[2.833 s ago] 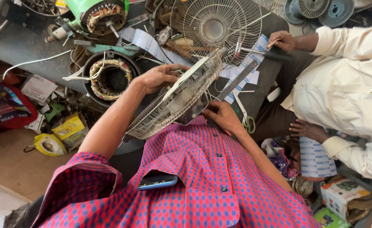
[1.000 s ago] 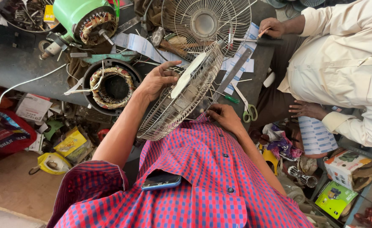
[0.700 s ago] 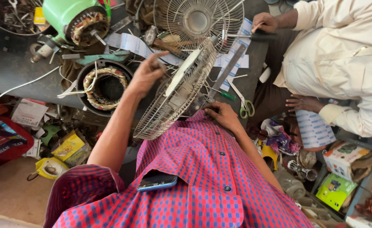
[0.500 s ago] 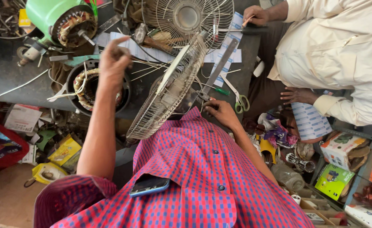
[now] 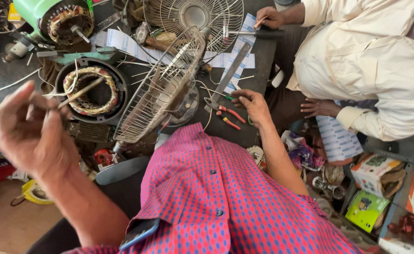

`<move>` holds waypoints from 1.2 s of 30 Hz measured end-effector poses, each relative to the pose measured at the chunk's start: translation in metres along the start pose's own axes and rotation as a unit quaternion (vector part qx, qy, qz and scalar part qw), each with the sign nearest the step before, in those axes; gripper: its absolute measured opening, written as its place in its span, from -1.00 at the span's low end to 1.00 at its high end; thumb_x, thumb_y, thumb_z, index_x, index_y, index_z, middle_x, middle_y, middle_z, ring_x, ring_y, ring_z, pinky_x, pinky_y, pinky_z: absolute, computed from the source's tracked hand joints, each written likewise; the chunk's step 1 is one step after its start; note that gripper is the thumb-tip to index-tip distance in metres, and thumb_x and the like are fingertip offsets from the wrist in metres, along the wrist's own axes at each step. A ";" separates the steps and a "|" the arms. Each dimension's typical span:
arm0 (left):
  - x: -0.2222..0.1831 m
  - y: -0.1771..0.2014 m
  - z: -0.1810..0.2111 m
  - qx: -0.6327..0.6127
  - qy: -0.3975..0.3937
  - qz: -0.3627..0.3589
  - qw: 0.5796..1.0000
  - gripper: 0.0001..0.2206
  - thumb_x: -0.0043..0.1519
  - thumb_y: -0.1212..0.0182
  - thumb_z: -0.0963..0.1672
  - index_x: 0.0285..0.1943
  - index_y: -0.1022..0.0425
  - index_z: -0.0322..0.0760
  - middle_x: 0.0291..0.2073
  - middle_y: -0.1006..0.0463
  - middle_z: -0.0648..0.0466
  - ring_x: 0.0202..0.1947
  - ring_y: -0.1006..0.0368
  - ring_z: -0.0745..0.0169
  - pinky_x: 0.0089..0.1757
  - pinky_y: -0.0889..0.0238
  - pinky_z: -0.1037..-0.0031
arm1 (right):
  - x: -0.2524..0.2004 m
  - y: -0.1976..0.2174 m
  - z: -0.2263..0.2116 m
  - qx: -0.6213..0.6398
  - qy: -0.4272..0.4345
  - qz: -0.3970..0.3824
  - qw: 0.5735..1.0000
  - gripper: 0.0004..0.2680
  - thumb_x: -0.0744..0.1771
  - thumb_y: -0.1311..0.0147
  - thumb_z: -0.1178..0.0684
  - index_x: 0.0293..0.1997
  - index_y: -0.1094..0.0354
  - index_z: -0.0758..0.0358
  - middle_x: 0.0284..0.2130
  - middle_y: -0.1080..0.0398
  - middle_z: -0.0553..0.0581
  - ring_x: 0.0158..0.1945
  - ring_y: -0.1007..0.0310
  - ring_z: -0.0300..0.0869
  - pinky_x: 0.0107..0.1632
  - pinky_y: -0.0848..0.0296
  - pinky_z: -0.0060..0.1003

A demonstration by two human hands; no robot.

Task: The person disassembles a small electric fan, removes the front grille and blades, and works on the motor housing and wiring. They use pliers and a screwdriver to adjust components and wires while seated at a cluttered workbench.

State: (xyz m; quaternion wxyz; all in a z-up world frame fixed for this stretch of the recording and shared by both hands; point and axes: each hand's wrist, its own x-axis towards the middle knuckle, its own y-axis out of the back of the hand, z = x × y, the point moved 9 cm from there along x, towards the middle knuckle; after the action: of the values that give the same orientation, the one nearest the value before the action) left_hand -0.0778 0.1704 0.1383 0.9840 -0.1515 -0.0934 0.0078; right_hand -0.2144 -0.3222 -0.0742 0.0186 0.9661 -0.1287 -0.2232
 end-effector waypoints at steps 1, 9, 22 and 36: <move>-0.015 -0.009 0.021 0.004 -0.026 -0.011 1.000 -0.69 0.44 -0.13 -0.45 0.28 -0.46 -0.46 -0.11 -0.51 -0.07 -0.18 -0.51 0.25 -0.14 -0.52 0.47 | 0.001 -0.001 -0.005 0.011 -0.001 -0.011 1.000 -0.81 0.41 0.06 0.24 0.10 -0.45 0.42 -0.07 -0.56 0.17 -0.08 -0.55 -0.20 0.01 -0.55 -0.29; -0.123 -0.131 0.019 0.295 0.023 -0.179 0.938 -0.61 0.08 -0.27 -0.37 0.12 -0.56 -0.42 -0.19 -0.56 -0.01 -0.50 -0.23 0.42 -0.42 -0.06 0.62 | -0.048 -0.071 -0.034 0.154 -0.024 -0.222 0.963 -0.79 0.48 0.13 0.16 0.12 -0.45 0.45 -0.06 -0.55 0.25 -0.07 -0.56 -0.14 0.01 -0.56 -0.22; -0.197 -0.165 -0.184 -0.061 0.240 -0.109 0.963 -0.53 0.22 -0.07 -0.41 0.35 -0.41 -0.42 -0.20 -0.38 0.14 -0.22 -0.37 0.44 -0.15 -0.29 0.60 | -0.054 -0.044 -0.009 0.065 -0.028 -0.224 0.972 -0.80 0.41 0.09 0.25 0.13 -0.43 0.36 0.02 -0.53 0.17 0.06 -0.55 -0.17 0.09 -0.54 -0.28; -0.221 -0.172 -0.270 -0.221 0.342 -0.032 0.913 -0.46 0.20 -0.11 -0.40 0.42 -0.35 -0.39 -0.19 -0.47 0.05 -0.24 -0.45 0.26 -0.16 -0.37 0.47 | -0.027 -0.031 -0.005 -0.049 0.054 -0.242 0.968 -0.86 0.34 -0.16 0.26 -0.01 -0.51 0.37 -0.14 -0.59 0.15 -0.02 -0.60 -0.19 0.10 -0.57 -0.29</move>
State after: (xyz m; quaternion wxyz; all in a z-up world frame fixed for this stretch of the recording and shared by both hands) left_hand -0.2468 -0.0835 -0.1031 0.8970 -0.3553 0.2447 -0.0968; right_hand -0.2283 -0.2855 -0.0612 0.0179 0.9770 0.1208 -0.1749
